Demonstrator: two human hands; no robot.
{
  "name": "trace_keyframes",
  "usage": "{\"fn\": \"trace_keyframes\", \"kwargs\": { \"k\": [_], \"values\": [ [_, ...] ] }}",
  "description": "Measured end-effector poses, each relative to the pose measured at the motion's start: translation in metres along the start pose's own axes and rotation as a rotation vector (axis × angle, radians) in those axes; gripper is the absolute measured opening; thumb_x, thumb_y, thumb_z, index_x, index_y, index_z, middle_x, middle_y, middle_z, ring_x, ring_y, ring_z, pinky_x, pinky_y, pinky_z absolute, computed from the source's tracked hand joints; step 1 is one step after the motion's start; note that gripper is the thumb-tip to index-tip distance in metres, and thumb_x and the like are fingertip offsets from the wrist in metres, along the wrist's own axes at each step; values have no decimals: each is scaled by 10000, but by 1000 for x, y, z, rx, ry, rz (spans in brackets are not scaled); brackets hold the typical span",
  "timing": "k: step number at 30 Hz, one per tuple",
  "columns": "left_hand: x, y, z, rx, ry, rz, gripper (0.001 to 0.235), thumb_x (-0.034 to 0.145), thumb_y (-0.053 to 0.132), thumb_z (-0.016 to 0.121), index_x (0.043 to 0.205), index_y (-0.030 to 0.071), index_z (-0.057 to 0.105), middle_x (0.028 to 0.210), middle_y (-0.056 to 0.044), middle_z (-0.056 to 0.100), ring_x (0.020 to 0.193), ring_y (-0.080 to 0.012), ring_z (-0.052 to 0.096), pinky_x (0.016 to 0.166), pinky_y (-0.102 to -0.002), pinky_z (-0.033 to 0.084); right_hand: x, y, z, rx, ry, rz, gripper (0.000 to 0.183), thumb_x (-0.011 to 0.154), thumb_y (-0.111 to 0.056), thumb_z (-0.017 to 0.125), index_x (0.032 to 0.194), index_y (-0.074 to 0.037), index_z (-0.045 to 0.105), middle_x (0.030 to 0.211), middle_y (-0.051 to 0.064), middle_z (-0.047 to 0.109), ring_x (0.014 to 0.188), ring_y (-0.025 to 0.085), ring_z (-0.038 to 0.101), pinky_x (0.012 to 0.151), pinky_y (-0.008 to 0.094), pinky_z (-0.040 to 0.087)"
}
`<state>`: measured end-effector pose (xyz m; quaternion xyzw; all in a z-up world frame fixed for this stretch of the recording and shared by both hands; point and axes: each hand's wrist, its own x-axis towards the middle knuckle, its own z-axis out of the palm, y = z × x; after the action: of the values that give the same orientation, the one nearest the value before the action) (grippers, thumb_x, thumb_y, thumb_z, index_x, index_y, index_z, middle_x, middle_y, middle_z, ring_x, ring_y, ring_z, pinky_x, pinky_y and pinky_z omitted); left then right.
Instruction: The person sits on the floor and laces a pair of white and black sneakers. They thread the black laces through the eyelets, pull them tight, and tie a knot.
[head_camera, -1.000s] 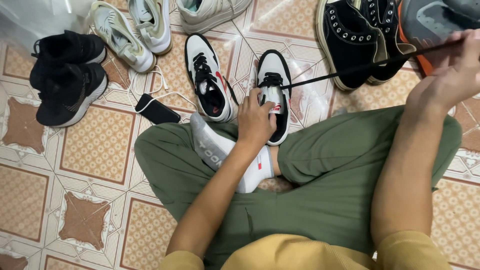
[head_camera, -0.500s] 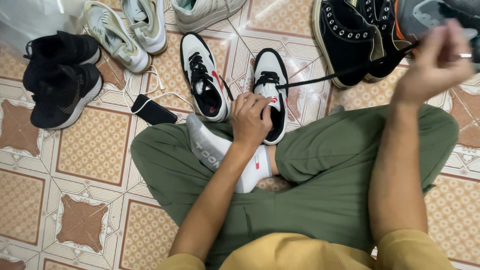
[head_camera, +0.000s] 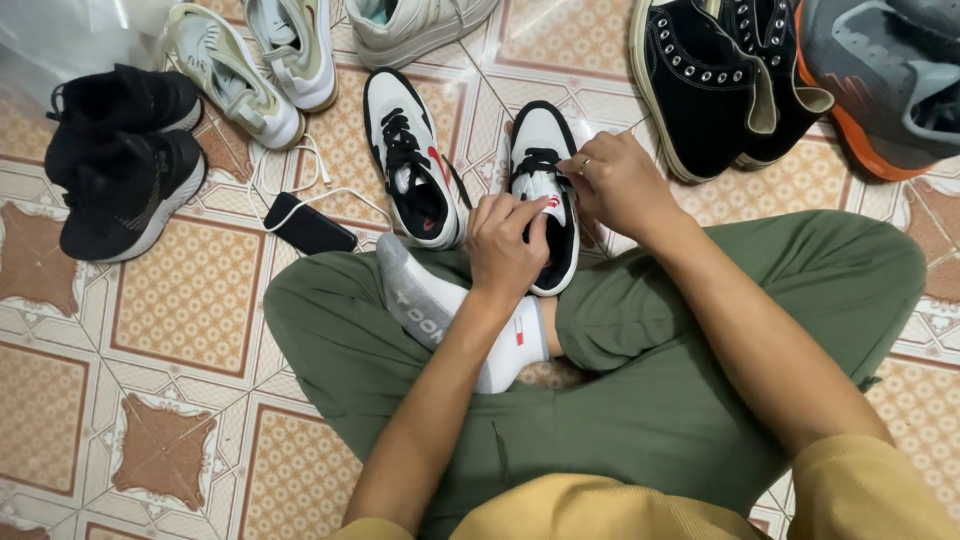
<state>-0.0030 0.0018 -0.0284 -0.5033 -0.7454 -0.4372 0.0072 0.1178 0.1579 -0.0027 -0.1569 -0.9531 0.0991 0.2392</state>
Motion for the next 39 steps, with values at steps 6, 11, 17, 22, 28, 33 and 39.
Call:
{"fn": "trace_keyframes", "kwargs": {
  "k": [6, 11, 17, 22, 28, 33, 39],
  "values": [
    [1, -1, -1, -34, 17, -32, 215, 761, 74, 812, 957, 162, 813, 742, 16, 602, 820, -237, 660, 760, -367, 536, -4, 6, 13, -58, -29, -44, 51, 875, -66, 743, 843, -105, 746, 785, 42, 642, 809, 246, 628, 727, 365, 456],
    [3, 0, -4, -62, 33, -38, 218, 760, 60, 818, 961, 143, 814, 737, 6, 605, 805, -239, 656, 756, -365, 539, 4, 0, 11, -92, -53, -65, 99, 908, -54, 704, 826, -95, 742, 778, 52, 633, 790, 245, 617, 704, 363, 447],
    [4, -1, -4, -115, 55, -22, 224, 782, 30, 810, 979, 136, 813, 727, 1, 591, 774, -236, 647, 738, -351, 552, 11, -3, 6, -64, -62, -85, 131, 923, -20, 660, 813, -54, 723, 771, 75, 616, 768, 259, 599, 685, 360, 453],
    [3, -1, -2, -161, 77, -6, 237, 805, 29, 804, 1001, 162, 815, 742, 11, 588, 777, -223, 658, 731, -331, 561, 11, 0, 8, -68, -54, -109, 105, 930, -15, 647, 852, -58, 702, 798, 77, 610, 802, 262, 600, 700, 369, 461],
    [5, 0, -2, -176, 114, 21, 184, 826, 48, 804, 973, 159, 812, 767, 22, 592, 773, -225, 669, 734, -341, 568, 11, 0, 8, -98, -5, -137, 125, 976, -21, 601, 930, -79, 702, 822, 67, 613, 836, 264, 620, 696, 360, 473],
    [12, 4, -4, -252, 161, 52, 99, 899, 86, 780, 969, 154, 792, 860, 17, 623, 878, -244, 679, 812, -367, 559, 11, -4, 2, -114, -14, -124, 161, 942, 36, 562, 923, -62, 688, 785, 68, 598, 785, 256, 623, 659, 346, 490],
    [7, 4, 2, -239, 166, 47, 92, 906, 95, 792, 973, 157, 794, 922, 14, 688, 880, -261, 730, 912, -399, 601, 14, 4, 0, -172, -69, -248, 129, 900, 17, 559, 883, -55, 664, 768, 80, 580, 801, 255, 617, 670, 335, 511]
  ]
}}
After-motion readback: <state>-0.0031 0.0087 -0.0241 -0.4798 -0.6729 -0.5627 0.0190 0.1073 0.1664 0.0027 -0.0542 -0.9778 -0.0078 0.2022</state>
